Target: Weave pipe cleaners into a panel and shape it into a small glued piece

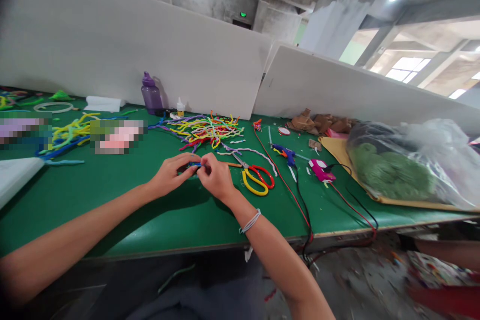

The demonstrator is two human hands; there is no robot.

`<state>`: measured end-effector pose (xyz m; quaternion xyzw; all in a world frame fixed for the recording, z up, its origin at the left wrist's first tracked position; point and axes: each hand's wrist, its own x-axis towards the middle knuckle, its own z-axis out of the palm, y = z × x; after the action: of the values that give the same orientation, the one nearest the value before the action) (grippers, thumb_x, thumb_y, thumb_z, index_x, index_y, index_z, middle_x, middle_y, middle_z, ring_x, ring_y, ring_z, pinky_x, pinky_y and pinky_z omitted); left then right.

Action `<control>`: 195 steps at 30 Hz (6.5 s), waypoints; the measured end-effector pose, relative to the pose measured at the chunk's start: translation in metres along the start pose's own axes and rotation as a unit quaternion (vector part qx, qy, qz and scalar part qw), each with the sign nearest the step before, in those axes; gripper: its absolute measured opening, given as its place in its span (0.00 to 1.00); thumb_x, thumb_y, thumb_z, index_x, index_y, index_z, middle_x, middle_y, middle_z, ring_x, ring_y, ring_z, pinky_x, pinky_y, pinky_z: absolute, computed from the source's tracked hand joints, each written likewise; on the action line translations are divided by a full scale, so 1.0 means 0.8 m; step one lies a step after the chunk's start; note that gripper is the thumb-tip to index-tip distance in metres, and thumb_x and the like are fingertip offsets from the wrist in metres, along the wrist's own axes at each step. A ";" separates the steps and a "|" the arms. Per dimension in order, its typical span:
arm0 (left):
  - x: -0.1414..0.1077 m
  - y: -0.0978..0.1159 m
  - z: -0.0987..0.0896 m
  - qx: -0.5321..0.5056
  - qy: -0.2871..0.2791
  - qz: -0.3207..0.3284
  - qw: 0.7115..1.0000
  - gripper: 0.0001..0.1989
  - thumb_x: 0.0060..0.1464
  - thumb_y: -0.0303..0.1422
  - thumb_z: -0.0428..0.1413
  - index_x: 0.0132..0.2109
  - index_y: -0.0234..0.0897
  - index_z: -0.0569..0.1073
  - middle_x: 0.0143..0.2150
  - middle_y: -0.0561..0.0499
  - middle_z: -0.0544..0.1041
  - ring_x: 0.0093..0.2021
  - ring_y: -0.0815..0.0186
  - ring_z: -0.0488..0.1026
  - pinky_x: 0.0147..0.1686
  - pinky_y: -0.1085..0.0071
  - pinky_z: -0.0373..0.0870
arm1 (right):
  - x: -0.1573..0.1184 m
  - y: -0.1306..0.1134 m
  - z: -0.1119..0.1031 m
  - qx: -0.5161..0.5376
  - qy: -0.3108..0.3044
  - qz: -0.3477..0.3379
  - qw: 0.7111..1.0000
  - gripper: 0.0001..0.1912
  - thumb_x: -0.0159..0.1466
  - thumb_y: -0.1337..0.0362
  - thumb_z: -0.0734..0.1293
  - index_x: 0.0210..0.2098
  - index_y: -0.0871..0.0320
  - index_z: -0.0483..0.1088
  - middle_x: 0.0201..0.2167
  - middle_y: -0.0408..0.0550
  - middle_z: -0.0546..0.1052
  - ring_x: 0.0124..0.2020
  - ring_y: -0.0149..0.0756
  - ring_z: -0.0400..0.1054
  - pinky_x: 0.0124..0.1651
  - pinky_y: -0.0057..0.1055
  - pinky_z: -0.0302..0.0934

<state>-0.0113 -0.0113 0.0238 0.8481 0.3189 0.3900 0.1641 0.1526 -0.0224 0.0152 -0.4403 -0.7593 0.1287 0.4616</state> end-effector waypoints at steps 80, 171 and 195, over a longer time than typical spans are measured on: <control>0.000 -0.011 0.023 -0.331 -0.011 -0.251 0.910 0.16 0.53 0.44 0.50 0.39 0.36 0.70 0.30 0.52 0.76 0.27 0.63 0.76 0.29 0.67 0.75 | 0.013 0.020 -0.007 0.239 -0.115 0.180 0.947 0.11 0.57 0.56 0.63 0.29 0.58 0.65 0.15 0.37 0.65 0.14 0.23 0.55 0.15 0.21 0.48; 0.001 -0.012 -0.004 -0.085 0.063 -0.091 0.990 0.15 0.50 0.40 0.54 0.43 0.37 0.70 0.35 0.50 0.76 0.32 0.67 0.74 0.36 0.71 0.72 | 0.010 0.019 -0.025 -0.185 -0.133 -0.038 0.973 0.16 0.67 0.56 0.49 0.33 0.57 0.62 0.26 0.47 0.70 0.26 0.33 0.63 0.27 0.28 0.44; 0.006 -0.004 -0.008 -0.238 0.023 -0.144 0.960 0.12 0.49 0.37 0.56 0.38 0.35 0.68 0.27 0.55 0.71 0.27 0.69 0.73 0.30 0.73 0.70 | 0.012 0.017 -0.038 -0.042 -0.102 -0.043 0.993 0.11 0.61 0.56 0.60 0.36 0.57 0.65 0.29 0.45 0.72 0.30 0.32 0.66 0.31 0.26 0.56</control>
<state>-0.0155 -0.0053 0.0291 0.7202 0.3395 0.4464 0.4084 0.1829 -0.0131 0.0288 -0.4114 -0.8251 0.1206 0.3680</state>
